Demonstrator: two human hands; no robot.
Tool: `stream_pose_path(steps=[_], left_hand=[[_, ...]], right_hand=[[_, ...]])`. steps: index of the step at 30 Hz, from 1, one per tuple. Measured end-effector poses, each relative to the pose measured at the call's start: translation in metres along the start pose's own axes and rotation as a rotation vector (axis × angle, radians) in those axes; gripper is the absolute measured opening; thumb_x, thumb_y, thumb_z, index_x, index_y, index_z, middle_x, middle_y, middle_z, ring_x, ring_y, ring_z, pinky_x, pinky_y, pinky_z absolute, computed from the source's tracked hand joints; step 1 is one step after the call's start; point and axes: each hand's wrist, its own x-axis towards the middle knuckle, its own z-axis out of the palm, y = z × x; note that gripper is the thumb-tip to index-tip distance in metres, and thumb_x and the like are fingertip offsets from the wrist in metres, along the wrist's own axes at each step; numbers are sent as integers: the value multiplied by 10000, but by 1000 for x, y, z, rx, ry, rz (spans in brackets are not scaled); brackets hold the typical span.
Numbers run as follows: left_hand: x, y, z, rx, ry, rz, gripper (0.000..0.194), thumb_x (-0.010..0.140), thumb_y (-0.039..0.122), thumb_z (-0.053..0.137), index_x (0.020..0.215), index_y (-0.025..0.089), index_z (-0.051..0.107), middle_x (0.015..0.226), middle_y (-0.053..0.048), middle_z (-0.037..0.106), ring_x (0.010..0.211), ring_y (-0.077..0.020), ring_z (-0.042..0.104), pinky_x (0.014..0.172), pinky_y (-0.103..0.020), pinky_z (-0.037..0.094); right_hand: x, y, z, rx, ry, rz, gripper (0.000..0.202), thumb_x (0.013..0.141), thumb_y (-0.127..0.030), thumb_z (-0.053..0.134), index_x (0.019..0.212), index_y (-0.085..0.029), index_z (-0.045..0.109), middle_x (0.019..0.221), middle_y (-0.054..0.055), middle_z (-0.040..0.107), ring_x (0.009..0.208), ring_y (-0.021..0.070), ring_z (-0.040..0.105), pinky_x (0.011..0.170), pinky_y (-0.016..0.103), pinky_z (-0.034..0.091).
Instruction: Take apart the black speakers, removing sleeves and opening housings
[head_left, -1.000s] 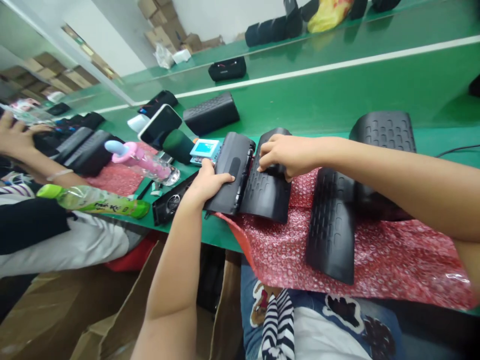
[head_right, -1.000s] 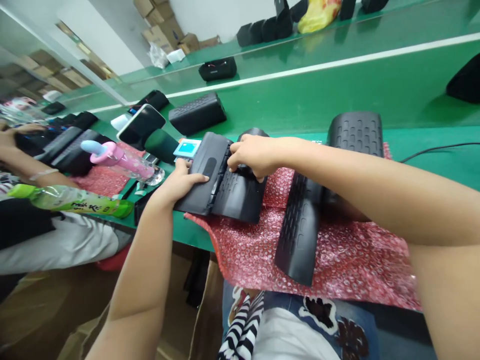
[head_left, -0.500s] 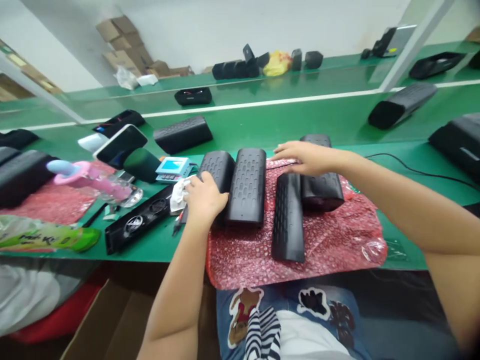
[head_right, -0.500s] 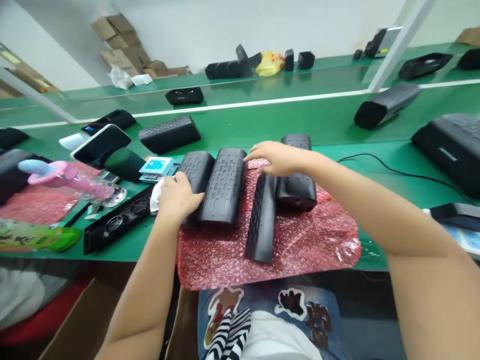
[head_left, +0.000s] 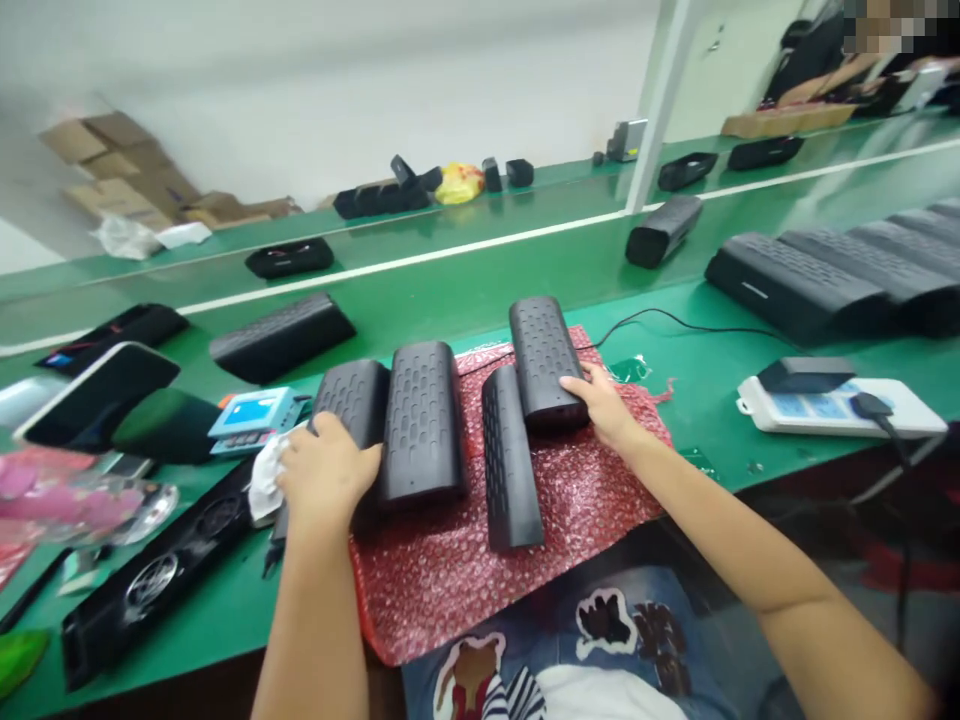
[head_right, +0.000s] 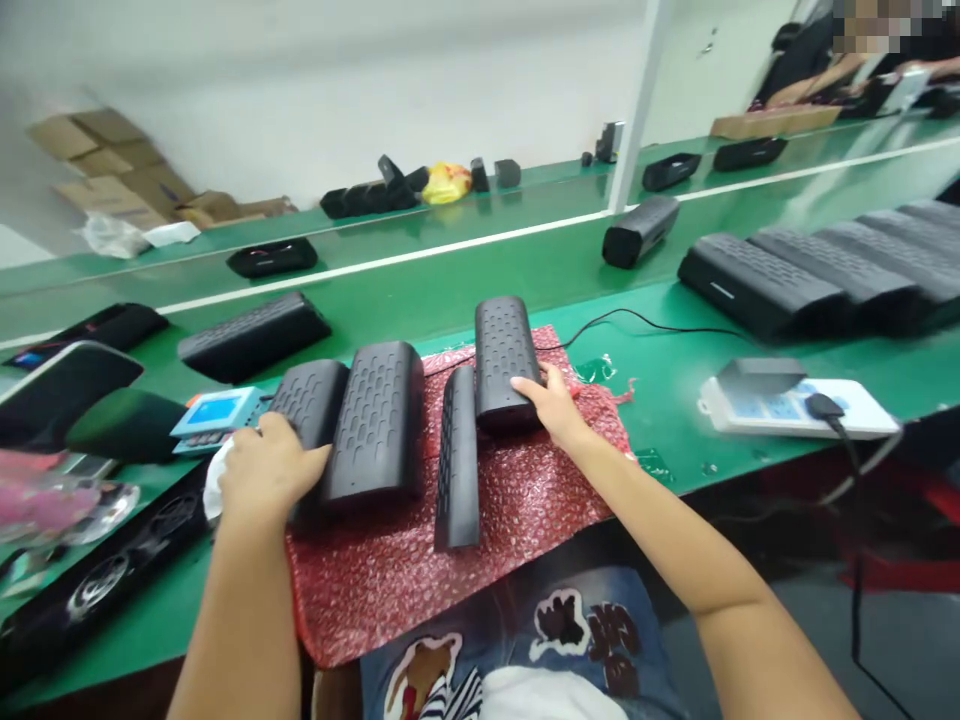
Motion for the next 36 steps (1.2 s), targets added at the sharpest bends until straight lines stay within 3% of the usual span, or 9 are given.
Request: stream_pose_path(steps=[4,8,14,23,27,30,33,36], left_hand=[[0,1,-2,5,-14,2,712,840,511,483,1348,23,380,1338,-322,442,1259,-490,470,994,-570,442],[-3,3,-7,-4,-23,14,712,847,506,456,1354,14,367,1350,-332,425,1272,-500,453,1002,-576,431],[-4,4,-7,18,-10,-7,694,845,507,435,1345,29,379,1341,-319,435,1269,-478,467,1001,-563,435],[-4,4,-4,23,-9,-8,696,845,490,458,1349,19,370,1352,-304,425,1262,-473,465,1024,-556,419],[-7,5,-5,18,6,-4,673,837,468,468,1340,31,379,1339,-295,438,1259,-465,471,1012,-552,426],[-7,3,-5,16,11,12,660,830,459,470,1324,30,389,1325,-300,448,1244,-465,478,992,-552,435],[-6,1,-3,16,33,25,648,821,451,478,1313,36,398,1317,-301,453,1240,-468,474,976,-554,441],[-4,0,-1,12,31,18,635,827,444,488,1310,40,406,1317,-301,454,1255,-466,463,980,-557,441]], right_hand=[[13,-16,-4,68,-65,79,678,535,-349,803,1126,-232,492,1111,54,656,993,228,654,846,358,562],[18,-21,-4,71,6,143,615,559,-306,829,1028,-219,440,1009,59,638,854,206,660,747,357,569],[12,-19,3,115,51,173,563,593,-290,821,992,-227,428,945,30,627,784,171,646,691,323,567],[11,-19,1,59,2,156,550,605,-340,788,1037,-233,464,971,29,657,783,177,666,670,327,583],[20,-34,-6,-118,-5,129,478,582,-304,757,964,-214,484,885,36,669,765,199,668,698,358,576],[26,-57,-17,-340,-13,71,548,445,-235,811,916,-196,534,886,52,665,849,255,661,789,416,551],[22,-73,-20,-565,-29,-34,689,292,-175,857,937,-198,614,1033,76,663,1038,335,608,964,487,464],[6,-76,-9,-916,-100,-195,747,402,-283,845,1111,-188,628,1126,116,652,1076,369,580,976,515,436]])
